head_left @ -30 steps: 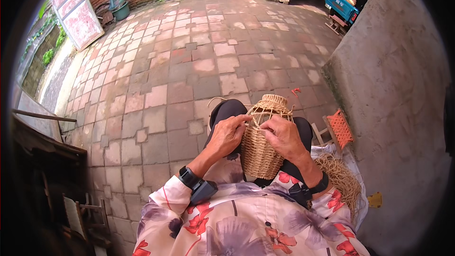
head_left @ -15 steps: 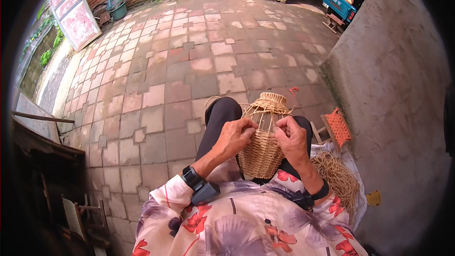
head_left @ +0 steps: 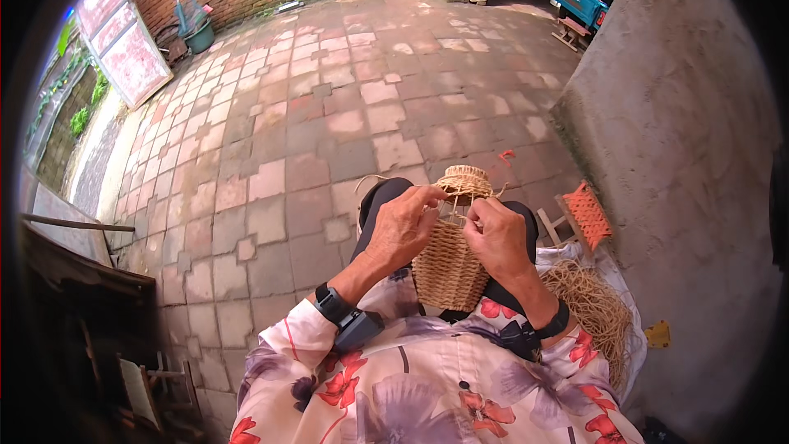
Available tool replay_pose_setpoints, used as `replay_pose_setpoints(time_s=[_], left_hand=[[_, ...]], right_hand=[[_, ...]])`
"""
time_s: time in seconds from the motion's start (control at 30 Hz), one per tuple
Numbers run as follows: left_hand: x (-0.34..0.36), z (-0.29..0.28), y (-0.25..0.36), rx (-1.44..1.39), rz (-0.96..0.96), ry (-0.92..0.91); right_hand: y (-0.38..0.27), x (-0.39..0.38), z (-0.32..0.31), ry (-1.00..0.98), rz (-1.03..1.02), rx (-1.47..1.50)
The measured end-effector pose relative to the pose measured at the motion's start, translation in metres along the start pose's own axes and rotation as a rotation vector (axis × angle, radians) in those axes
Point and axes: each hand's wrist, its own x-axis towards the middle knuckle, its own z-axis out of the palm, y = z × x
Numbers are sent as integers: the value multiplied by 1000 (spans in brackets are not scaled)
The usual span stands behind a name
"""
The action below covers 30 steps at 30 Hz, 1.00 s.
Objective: Weaving a wicker basket by hand.
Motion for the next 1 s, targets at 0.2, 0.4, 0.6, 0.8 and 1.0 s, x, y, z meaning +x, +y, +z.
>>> replay_pose_setpoints(time_s=[0.2, 0.4, 0.6, 0.8, 1.0], left_hand=[[14, -1, 2, 65, 65, -255], [15, -7, 2, -2, 115, -237], [-8, -11, -5, 278, 196, -102], [-14, -11, -15, 240, 150, -105], [-8, -14, -5, -50, -59, -82]], right_hand=[[2, -2, 10, -17, 27, 100], [22, -3, -1, -25, 176, 371], [18, -20, -3, -20, -27, 339], [15, -31, -8, -76, -99, 223], [-7, 1, 1, -50, -210, 101]])
